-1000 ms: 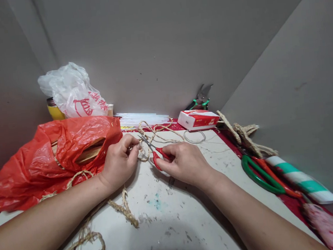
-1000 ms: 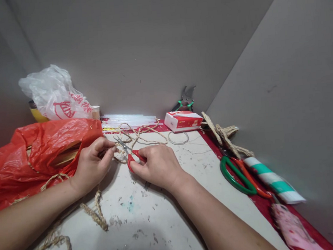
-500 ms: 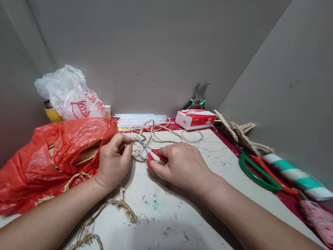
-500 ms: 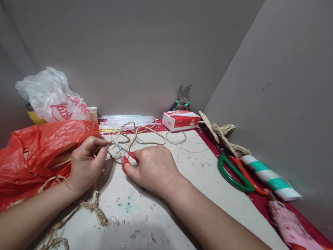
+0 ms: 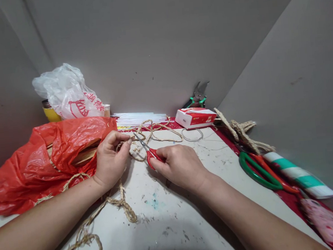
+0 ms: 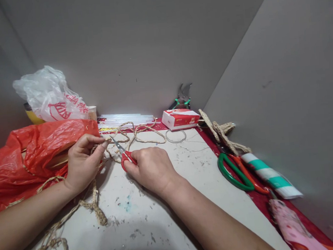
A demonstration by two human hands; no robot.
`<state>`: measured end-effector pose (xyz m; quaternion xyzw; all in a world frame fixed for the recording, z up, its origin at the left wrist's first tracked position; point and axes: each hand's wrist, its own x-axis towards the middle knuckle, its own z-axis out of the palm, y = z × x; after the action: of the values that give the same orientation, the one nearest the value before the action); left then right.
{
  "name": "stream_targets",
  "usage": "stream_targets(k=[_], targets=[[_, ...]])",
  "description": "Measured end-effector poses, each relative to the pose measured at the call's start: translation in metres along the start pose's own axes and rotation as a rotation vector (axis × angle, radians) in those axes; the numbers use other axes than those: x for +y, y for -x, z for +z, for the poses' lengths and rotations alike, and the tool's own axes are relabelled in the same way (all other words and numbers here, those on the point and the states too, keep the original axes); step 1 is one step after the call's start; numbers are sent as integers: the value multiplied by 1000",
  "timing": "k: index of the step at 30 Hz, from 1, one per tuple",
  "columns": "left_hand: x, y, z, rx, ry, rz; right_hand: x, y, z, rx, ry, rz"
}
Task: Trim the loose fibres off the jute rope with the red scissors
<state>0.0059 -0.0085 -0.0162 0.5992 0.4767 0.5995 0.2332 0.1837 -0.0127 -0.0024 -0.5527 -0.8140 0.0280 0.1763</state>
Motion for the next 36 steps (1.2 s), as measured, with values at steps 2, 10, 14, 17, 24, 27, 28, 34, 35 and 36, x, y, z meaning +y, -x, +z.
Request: stream_targets(k=[2,10,14,17,24,27,28,34,35,36], targets=[[-1,-1,0,-5,14,-20,1,0,0,5,-8,-2],[-5,-2,2,2,-21,71,-1,1,-3,4,-64,24],[-6,1,1,-12,-28,91,-3,2,-5,28,-33,41],[-6,2,2,-12,-25,77,-4,2,-5,58,1,36],[-3,3,2,-30,-5,42,-3,2,-3,101,19,46],[-3,3,2,-24,-8,42,-3,2,-1,101,-26,33],[-3,3,2,-21,-9,43,-3,2,-1,99,-50,29],[-5,1,2,5,-28,88,0,2,1,89,-197,38],[-5,0,2,6,-27,92,0,2,2,92,-210,36],[-5,0,2,5,-25,95,1,2,2,95,-219,30]])
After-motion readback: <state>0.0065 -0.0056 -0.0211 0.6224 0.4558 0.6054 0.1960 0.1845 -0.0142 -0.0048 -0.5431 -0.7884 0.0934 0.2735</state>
